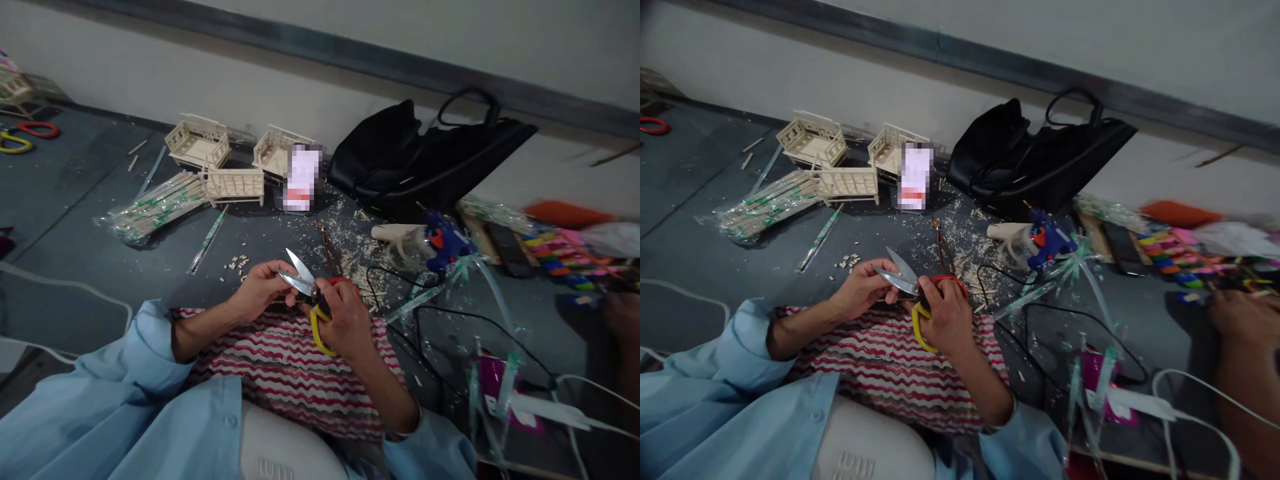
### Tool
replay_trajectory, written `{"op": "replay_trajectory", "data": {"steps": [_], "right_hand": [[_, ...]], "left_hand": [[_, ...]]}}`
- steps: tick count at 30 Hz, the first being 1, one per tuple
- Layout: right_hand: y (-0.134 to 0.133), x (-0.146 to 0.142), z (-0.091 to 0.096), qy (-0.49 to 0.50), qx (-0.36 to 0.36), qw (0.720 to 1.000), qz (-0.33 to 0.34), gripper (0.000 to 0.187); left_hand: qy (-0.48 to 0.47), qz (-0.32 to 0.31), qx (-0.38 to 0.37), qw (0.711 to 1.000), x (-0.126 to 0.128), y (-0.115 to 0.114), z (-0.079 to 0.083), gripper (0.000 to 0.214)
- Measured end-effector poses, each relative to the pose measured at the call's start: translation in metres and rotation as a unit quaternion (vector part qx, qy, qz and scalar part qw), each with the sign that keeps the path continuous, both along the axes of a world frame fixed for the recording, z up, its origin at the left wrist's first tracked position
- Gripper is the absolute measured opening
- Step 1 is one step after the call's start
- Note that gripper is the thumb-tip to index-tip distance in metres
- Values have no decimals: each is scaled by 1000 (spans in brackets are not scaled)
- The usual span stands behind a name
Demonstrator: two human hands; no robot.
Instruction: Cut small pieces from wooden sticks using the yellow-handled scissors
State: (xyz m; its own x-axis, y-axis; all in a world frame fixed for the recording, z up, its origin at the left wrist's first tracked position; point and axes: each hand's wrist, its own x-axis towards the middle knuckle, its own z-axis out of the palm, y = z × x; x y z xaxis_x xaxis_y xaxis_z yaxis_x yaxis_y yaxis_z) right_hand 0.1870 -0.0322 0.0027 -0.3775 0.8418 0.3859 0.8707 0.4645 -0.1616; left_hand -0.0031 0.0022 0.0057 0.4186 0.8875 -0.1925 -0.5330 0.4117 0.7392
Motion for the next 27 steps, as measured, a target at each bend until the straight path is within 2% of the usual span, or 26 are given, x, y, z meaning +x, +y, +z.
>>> {"op": "replay_trajectory", "data": {"steps": [8,16,27], "right_hand": [[-1,1,-4,-38,11,999,-13,41],[0,2,-2,-36,12,999,5,40],[-2,2,-5,-25,1,1000,-13,38]], "left_hand": [[10,-16,0,1000,0,1,-4,26],[17,-24,-7,1000,-1,0,-3,23],[16,-31,-6,999,-2,2,-1,29]]}}
